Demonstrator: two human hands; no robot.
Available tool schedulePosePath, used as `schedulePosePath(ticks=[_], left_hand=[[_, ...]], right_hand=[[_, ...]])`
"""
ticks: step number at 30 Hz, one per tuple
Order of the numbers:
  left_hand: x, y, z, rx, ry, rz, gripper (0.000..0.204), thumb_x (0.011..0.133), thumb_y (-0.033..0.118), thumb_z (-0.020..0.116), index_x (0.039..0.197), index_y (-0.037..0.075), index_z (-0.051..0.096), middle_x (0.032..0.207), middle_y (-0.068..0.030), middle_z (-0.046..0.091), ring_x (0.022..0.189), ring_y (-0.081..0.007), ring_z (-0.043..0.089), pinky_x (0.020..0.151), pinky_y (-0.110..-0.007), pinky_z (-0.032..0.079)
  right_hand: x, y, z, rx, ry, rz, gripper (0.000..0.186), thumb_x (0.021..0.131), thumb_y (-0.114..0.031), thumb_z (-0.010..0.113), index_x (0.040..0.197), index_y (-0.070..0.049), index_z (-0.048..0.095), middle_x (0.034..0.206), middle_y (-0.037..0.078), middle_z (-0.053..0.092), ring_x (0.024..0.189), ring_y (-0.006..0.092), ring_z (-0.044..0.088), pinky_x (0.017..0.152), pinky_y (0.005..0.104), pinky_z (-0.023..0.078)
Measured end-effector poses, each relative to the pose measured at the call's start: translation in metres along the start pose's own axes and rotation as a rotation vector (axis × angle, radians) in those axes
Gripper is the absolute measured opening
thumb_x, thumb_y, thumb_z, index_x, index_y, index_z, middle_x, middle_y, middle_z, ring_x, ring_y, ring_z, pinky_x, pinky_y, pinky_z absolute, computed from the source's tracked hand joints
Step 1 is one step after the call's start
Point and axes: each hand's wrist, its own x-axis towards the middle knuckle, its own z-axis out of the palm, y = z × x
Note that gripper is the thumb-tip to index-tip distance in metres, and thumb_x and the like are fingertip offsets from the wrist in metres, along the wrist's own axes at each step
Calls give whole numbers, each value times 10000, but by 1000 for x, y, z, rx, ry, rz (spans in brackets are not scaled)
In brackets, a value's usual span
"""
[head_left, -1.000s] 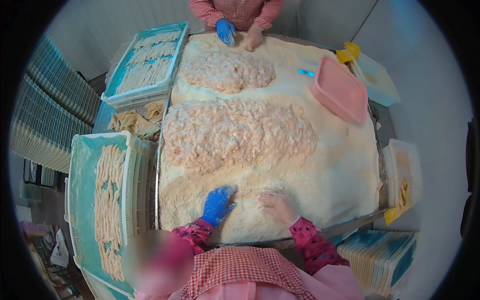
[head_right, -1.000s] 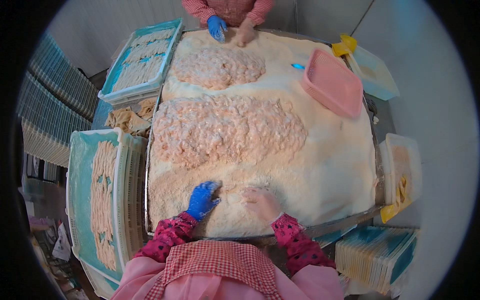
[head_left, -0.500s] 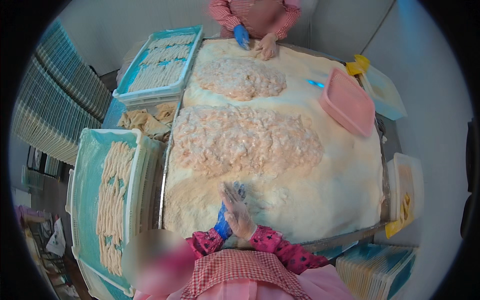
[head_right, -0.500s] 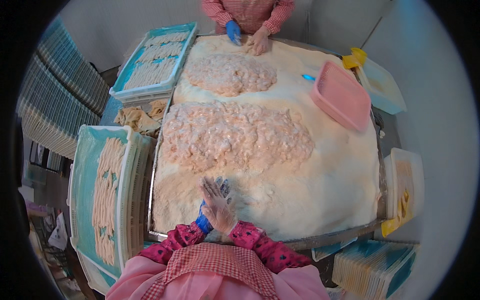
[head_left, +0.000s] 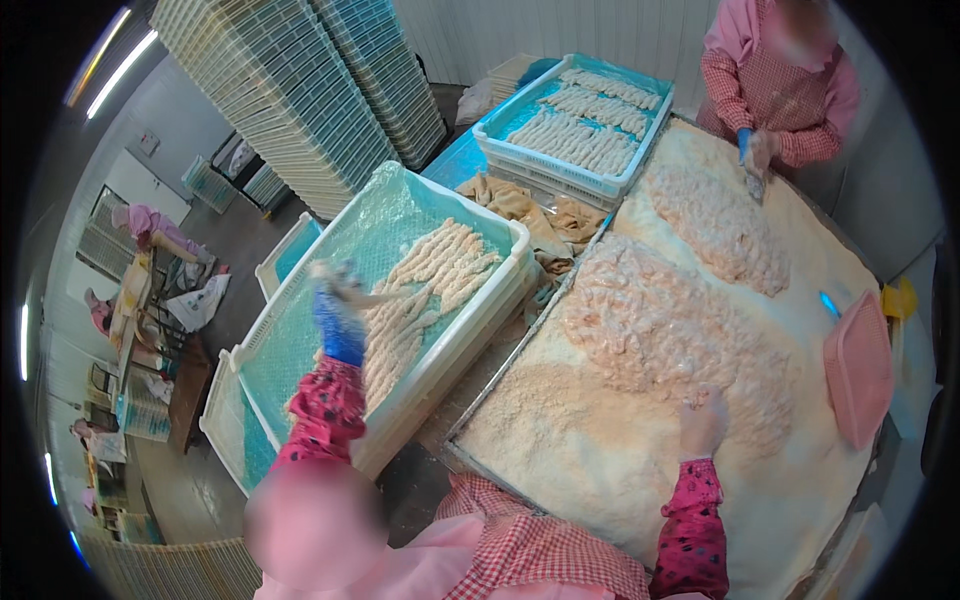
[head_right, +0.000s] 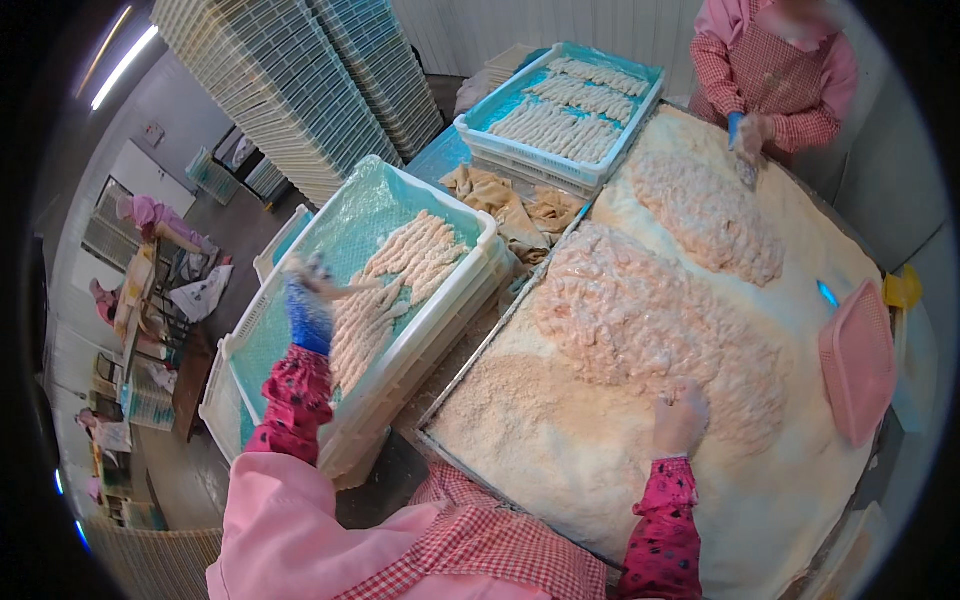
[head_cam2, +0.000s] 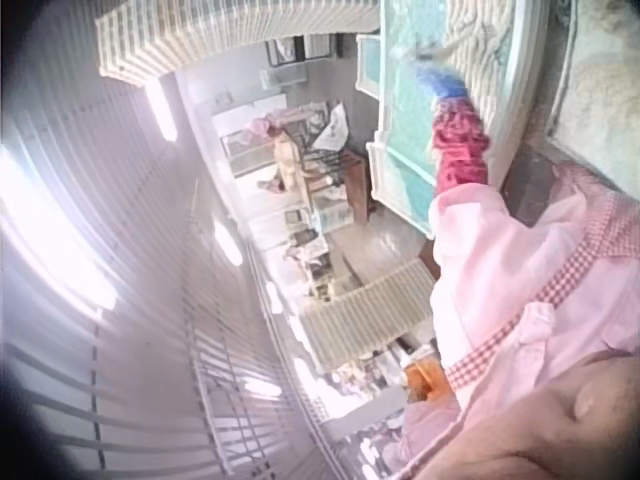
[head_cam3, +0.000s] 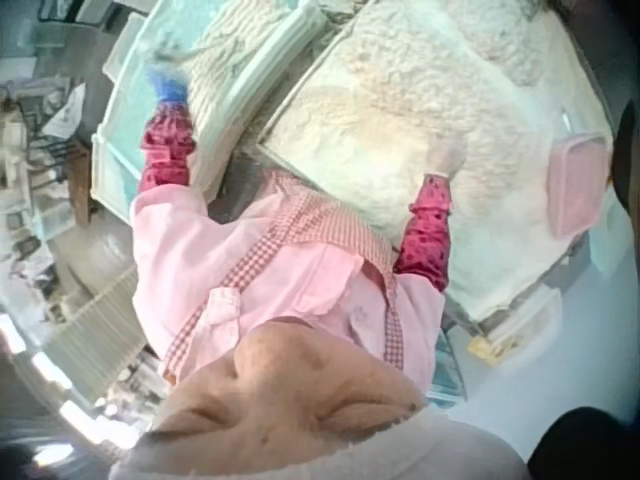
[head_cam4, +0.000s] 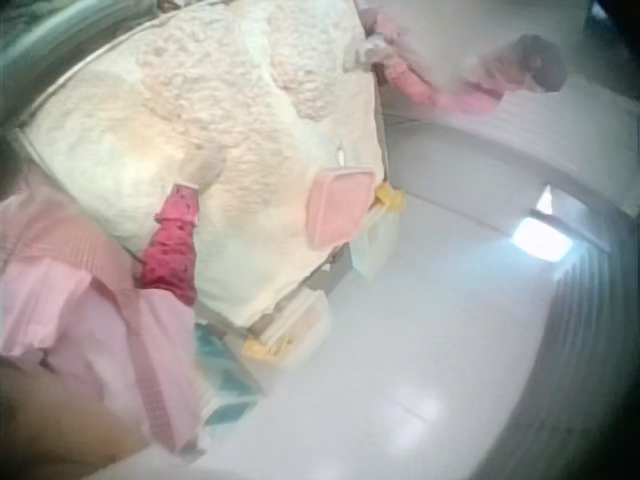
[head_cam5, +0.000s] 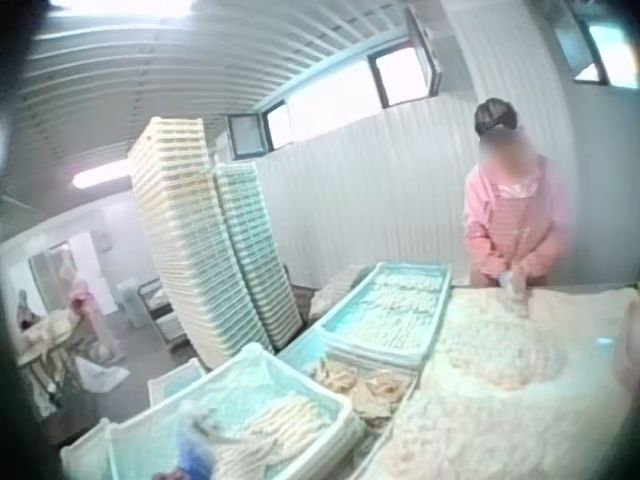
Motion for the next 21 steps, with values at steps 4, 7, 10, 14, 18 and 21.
schedulePosePath(ticks=[4, 7, 10, 14, 18, 21], left_hand=[[119, -14, -138, 653, -389, -46, 484, 919, 465, 407, 1207, 80, 469, 1131, -103, 565, 988, -208, 542, 845, -312, 417], [122, -34, -128, 768, -581, -291, 614, 928, 490, 355, 1367, 61, 335, 1364, -103, 398, 1259, -210, 366, 1042, -336, 249], [139, -51, -126, 921, -746, -91, 560, 942, 447, 357, 1332, 46, 391, 1343, -90, 422, 1234, -197, 390, 1044, -324, 258], [100, -58, -88, 789, -630, -8, 470, 954, 280, 406, 1320, -13, 375, 1280, -136, 473, 1193, -219, 418, 1028, -331, 295], [-39, -59, 12, 735, -953, 86, 549, 898, 301, 526, 1342, 29, 352, 1299, -118, 450, 1183, -212, 425, 975, -334, 342], [-129, -73, 42, 957, -1465, 152, 618, 848, 334, 592, 1325, 12, 365, 1301, -159, 448, 1197, -273, 426, 998, -357, 330]], right_hand=[[1, -3, 3, 76, 60, 41, 236, 670, -83, 647, 880, -63, 542, 752, 106, 567, 718, 276, 555, 636, 373, 443], [6, 6, -4, 287, 32, 214, 190, 706, -89, 639, 866, -50, 544, 740, 64, 569, 673, 199, 547, 613, 319, 437], [17, 20, -16, 772, -54, 394, 137, 736, -74, 620, 848, -36, 551, 753, 16, 569, 664, 127, 522, 612, 275, 430], [6, -11, -42, 639, 11, 212, 89, 740, -12, 569, 823, -43, 567, 762, 23, 574, 682, 111, 527, 629, 266, 439], [-64, -2, -51, 279, -457, -432, 225, 677, -75, 632, 895, -72, 576, 791, 127, 553, 723, 249, 566, 659, 348, 455], [-86, 9, -89, 327, -595, 192, 272, 706, -131, 625, 955, -47, 555, 834, 153, 564, 784, 286, 573, 689, 386, 454]])
